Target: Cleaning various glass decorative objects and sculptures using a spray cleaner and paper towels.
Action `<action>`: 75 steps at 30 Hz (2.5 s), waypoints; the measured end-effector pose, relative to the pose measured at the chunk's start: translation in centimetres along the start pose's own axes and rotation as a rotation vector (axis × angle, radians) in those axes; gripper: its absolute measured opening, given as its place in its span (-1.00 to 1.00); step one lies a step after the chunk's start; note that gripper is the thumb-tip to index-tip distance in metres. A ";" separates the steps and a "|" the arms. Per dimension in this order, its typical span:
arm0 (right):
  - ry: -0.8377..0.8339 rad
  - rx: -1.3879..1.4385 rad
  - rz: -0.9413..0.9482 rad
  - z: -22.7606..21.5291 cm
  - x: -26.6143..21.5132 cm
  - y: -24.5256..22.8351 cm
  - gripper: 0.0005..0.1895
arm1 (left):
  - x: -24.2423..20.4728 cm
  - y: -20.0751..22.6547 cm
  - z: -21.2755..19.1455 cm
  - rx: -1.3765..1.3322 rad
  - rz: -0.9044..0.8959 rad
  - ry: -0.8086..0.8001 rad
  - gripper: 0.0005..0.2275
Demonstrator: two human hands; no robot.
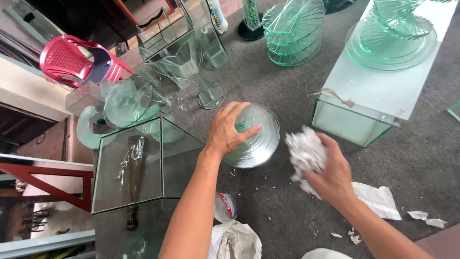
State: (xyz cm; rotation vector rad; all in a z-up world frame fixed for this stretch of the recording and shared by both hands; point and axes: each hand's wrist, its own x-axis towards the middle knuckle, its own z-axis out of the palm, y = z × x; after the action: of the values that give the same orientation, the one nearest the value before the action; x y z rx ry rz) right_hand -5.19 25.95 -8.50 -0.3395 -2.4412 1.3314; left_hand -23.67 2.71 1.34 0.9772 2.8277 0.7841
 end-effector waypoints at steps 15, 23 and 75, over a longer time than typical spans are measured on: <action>-0.213 -0.250 -0.478 4.5 -1.3 -8.5 -0.37 | -0.1 2.5 3.5 0.118 -0.676 0.483 -0.19; 0.018 -0.153 -0.251 2.3 8.5 -7.0 -0.32 | -0.2 0.3 2.8 0.066 -0.218 0.507 -0.30; -0.070 0.126 -0.276 5.7 11.5 -2.4 -0.53 | 0.5 1.5 3.4 0.021 -0.514 0.557 -0.44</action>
State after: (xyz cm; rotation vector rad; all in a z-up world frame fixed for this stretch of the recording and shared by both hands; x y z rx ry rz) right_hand -18.09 24.47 -7.32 0.0748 -2.3405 1.3832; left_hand -22.53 5.50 -0.86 -0.0160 3.3024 1.0772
